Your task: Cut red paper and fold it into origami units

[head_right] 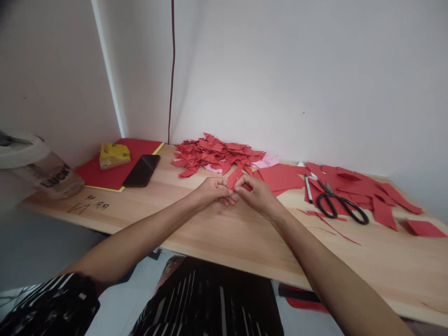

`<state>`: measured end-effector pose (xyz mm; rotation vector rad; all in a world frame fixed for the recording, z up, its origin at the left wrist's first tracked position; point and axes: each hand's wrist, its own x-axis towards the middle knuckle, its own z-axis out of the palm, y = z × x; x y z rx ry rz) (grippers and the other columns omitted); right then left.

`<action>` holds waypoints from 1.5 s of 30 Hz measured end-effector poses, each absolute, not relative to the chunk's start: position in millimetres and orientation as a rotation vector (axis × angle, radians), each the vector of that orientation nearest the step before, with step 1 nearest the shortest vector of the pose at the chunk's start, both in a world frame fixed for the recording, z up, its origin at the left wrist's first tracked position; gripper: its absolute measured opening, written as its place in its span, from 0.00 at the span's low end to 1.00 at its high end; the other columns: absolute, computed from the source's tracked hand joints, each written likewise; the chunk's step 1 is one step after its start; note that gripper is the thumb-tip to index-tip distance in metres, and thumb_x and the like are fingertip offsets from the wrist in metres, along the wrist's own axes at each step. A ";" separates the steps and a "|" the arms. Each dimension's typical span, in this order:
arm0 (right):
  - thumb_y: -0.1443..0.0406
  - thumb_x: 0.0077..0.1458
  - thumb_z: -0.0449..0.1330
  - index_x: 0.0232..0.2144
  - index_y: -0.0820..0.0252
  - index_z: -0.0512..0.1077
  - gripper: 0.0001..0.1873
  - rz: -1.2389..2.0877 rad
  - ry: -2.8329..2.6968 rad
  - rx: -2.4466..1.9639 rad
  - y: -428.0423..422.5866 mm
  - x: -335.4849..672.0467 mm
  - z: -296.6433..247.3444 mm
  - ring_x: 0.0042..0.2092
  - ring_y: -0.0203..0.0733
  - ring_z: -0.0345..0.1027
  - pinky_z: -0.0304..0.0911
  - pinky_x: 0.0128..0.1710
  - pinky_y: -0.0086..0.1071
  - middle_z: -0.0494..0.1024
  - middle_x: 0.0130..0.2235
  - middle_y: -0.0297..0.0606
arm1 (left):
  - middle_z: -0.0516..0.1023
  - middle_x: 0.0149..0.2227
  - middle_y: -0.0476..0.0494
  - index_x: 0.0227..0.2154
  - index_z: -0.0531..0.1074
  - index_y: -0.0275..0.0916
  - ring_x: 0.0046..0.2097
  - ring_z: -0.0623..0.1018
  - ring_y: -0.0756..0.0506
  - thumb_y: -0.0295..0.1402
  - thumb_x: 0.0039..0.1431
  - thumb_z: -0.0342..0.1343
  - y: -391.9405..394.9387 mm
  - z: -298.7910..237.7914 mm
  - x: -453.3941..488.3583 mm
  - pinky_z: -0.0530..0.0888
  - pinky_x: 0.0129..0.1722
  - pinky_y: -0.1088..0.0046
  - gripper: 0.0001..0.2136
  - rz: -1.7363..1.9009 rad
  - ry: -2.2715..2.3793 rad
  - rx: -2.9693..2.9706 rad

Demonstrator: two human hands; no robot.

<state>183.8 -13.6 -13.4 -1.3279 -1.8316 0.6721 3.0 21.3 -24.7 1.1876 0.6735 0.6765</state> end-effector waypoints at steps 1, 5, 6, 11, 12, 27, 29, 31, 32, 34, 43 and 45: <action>0.60 0.53 0.60 0.27 0.57 0.71 0.07 0.678 -1.824 -1.331 -13.8 183.6 -13.9 0.33 0.40 0.65 0.60 0.35 0.35 0.74 0.29 0.35 | 0.81 0.26 0.38 0.26 0.63 0.34 0.26 0.81 0.47 0.22 0.52 0.61 20.5 -24.5 3.3 0.75 0.27 0.76 0.09 0.686 0.684 1.193; 0.59 0.52 0.61 0.28 0.57 0.70 0.07 0.708 -1.781 -1.338 -13.8 182.8 -15.3 0.34 0.41 0.67 0.62 0.36 0.35 0.74 0.31 0.35 | 0.80 0.25 0.39 0.27 0.64 0.33 0.25 0.80 0.48 0.21 0.53 0.59 18.3 -22.7 4.2 0.75 0.26 0.76 0.08 0.704 0.707 1.219; 0.58 0.52 0.61 0.29 0.56 0.70 0.08 0.717 -1.768 -1.336 -13.5 182.8 -15.1 0.35 0.41 0.67 0.62 0.36 0.35 0.74 0.31 0.36 | 0.80 0.25 0.39 0.27 0.64 0.33 0.25 0.80 0.48 0.21 0.53 0.59 18.0 -22.2 4.2 0.75 0.26 0.76 0.08 0.705 0.707 1.227; 0.54 0.49 0.64 0.30 0.57 0.70 0.13 0.749 -1.728 -1.360 -13.6 184.4 -8.4 0.33 0.40 0.67 0.62 0.33 0.34 0.74 0.32 0.36 | 0.80 0.24 0.41 0.26 0.61 0.35 0.25 0.80 0.48 0.22 0.55 0.57 18.5 -21.3 3.7 0.74 0.25 0.77 0.09 0.728 0.701 1.257; 0.54 0.48 0.64 0.30 0.57 0.70 0.14 0.762 -1.731 -1.367 -14.1 184.7 -6.8 0.32 0.39 0.66 0.61 0.32 0.34 0.74 0.31 0.35 | 0.80 0.24 0.41 0.26 0.61 0.35 0.25 0.80 0.48 0.22 0.55 0.57 19.0 -21.6 3.5 0.74 0.25 0.78 0.09 0.734 0.698 1.264; 0.51 0.52 0.60 0.22 0.60 0.65 0.20 0.780 -1.830 -1.435 -13.3 188.3 -10.4 0.25 0.33 0.53 0.51 0.27 0.31 0.62 0.23 0.29 | 0.80 0.24 0.44 0.24 0.61 0.36 0.24 0.79 0.51 0.23 0.56 0.55 18.3 -24.7 3.8 0.71 0.23 0.81 0.08 0.725 0.682 1.418; 0.51 0.52 0.60 0.22 0.60 0.65 0.19 0.749 -1.844 -1.436 -13.0 187.8 -11.2 0.26 0.33 0.53 0.51 0.28 0.31 0.63 0.23 0.30 | 0.80 0.24 0.44 0.24 0.61 0.36 0.23 0.78 0.51 0.23 0.56 0.54 18.0 -24.6 4.3 0.72 0.23 0.80 0.09 0.723 0.700 1.424; 0.51 0.52 0.60 0.21 0.59 0.65 0.19 0.728 -1.857 -1.432 -12.9 187.1 -11.5 0.27 0.34 0.54 0.52 0.29 0.31 0.63 0.24 0.30 | 0.79 0.23 0.44 0.23 0.61 0.36 0.23 0.78 0.51 0.23 0.55 0.54 17.5 -24.3 4.6 0.72 0.23 0.80 0.10 0.721 0.715 1.426; 0.51 0.52 0.60 0.21 0.59 0.65 0.19 0.722 -1.862 -1.429 -12.9 186.7 -11.3 0.27 0.34 0.54 0.52 0.29 0.30 0.63 0.24 0.30 | 0.79 0.23 0.44 0.22 0.61 0.36 0.22 0.77 0.51 0.22 0.55 0.54 17.2 -23.9 4.7 0.71 0.22 0.80 0.10 0.721 0.721 1.426; 0.51 0.51 0.60 0.20 0.59 0.64 0.20 0.728 -1.877 -1.417 -13.2 186.3 -10.1 0.27 0.35 0.55 0.52 0.29 0.30 0.64 0.24 0.31 | 0.78 0.22 0.45 0.22 0.61 0.35 0.21 0.77 0.52 0.22 0.55 0.54 16.1 -22.6 4.5 0.70 0.22 0.81 0.10 0.728 0.726 1.425; 0.48 0.54 0.58 0.23 0.59 0.68 0.21 0.842 -1.884 -1.394 -14.1 190.6 -6.6 0.27 0.35 0.58 0.54 0.28 0.31 0.68 0.25 0.32 | 0.77 0.21 0.46 0.22 0.62 0.35 0.19 0.75 0.54 0.23 0.55 0.54 14.0 -20.4 4.3 0.68 0.20 0.83 0.09 0.748 0.714 1.435; 0.47 0.53 0.58 0.22 0.59 0.67 0.22 0.840 -1.881 -1.403 -13.0 191.1 -7.3 0.27 0.35 0.57 0.53 0.28 0.31 0.67 0.24 0.32 | 0.77 0.20 0.47 0.23 0.63 0.35 0.19 0.74 0.54 0.22 0.54 0.54 13.6 -20.8 4.8 0.67 0.20 0.83 0.08 0.747 0.713 1.444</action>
